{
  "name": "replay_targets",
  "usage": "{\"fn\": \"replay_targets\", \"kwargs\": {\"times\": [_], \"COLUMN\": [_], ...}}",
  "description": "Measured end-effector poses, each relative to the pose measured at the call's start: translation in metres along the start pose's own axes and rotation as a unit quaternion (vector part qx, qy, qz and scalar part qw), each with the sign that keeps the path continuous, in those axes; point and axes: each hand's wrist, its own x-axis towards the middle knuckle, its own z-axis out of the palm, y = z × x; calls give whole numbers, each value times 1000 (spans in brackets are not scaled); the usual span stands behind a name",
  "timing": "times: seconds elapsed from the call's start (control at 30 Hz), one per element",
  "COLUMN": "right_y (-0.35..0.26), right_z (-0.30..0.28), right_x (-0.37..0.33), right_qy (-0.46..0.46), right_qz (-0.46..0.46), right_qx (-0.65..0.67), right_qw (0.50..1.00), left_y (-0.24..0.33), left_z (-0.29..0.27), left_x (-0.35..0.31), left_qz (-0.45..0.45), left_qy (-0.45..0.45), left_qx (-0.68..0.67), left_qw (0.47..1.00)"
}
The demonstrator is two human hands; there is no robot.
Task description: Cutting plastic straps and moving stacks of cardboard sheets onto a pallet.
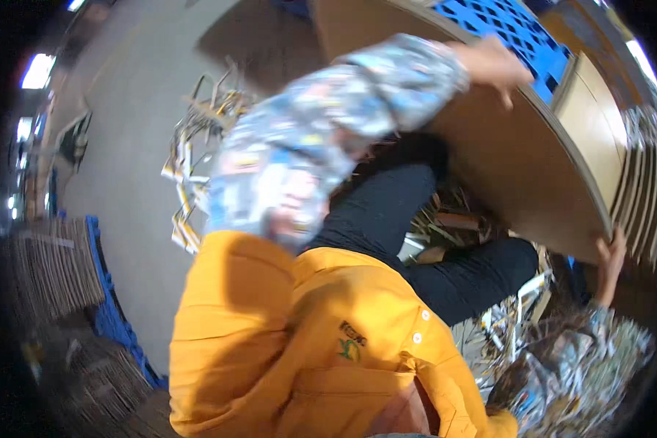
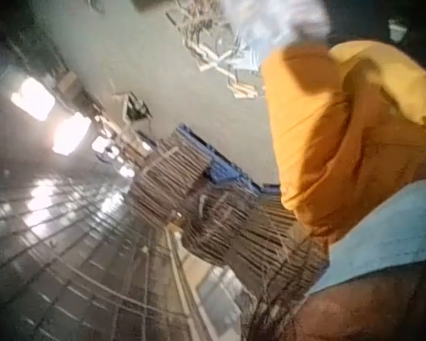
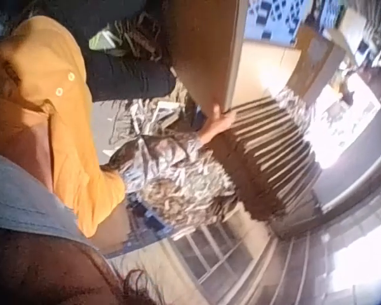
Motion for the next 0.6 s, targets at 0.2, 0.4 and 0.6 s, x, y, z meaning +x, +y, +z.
{"fn": "replay_targets", "kwargs": {"times": [0.2, 0.4, 0.6], "right_y": [3, -7, 53], "right_z": [9, -5, 80], "right_x": [-15, -24, -103], "right_qy": [-100, 225, 370], "right_qz": [75, 187, 487], "right_qx": [92, 209, 459], "right_qw": [988, 933, 645], "left_y": [24, -62, -73], "left_z": [-36, -3, -22], "left_x": [12, -43, -46], "left_qz": [-38, -24, -57], "left_qy": [-66, 98, 69], "left_qx": [-1, 105, 78], "left_qw": [997, 989, 993]}}
